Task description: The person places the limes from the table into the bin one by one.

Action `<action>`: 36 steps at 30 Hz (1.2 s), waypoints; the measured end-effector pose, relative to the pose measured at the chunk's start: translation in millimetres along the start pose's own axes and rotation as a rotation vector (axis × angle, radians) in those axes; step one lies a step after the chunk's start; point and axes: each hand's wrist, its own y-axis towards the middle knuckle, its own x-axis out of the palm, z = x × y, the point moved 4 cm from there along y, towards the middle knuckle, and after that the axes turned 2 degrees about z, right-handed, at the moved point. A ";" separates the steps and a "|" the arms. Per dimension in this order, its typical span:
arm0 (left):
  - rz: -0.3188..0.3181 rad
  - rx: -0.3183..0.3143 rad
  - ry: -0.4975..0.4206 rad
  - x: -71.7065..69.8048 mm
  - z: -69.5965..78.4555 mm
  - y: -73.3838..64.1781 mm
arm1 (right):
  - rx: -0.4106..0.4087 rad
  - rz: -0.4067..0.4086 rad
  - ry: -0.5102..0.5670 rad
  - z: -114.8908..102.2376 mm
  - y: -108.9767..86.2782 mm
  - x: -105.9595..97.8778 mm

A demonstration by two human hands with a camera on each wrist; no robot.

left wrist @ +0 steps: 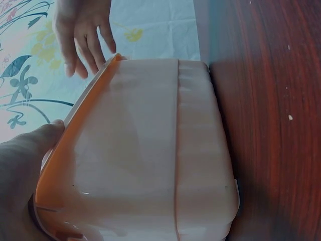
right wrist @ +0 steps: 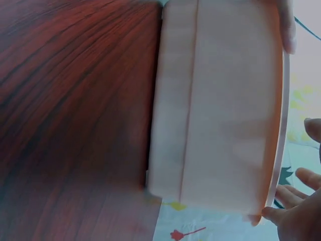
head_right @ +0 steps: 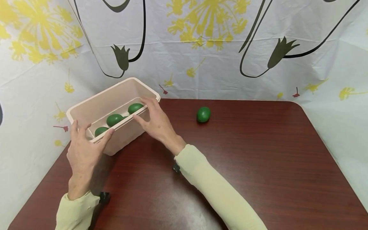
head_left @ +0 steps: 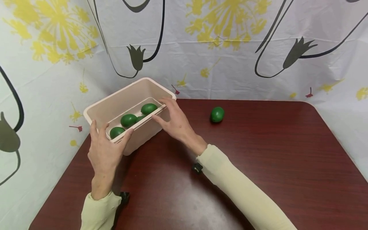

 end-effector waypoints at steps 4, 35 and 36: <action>-0.007 -0.012 0.001 0.1 0.4 0.6 | -0.021 0.032 0.014 6.6 -3.7 -7.4; -0.020 -0.024 0.003 -0.3 0.1 1.5 | 0.075 0.168 0.017 63.7 -28.4 -49.8; -0.024 -0.026 0.002 -0.1 0.1 1.5 | 0.083 0.168 0.008 65.6 -29.4 -51.1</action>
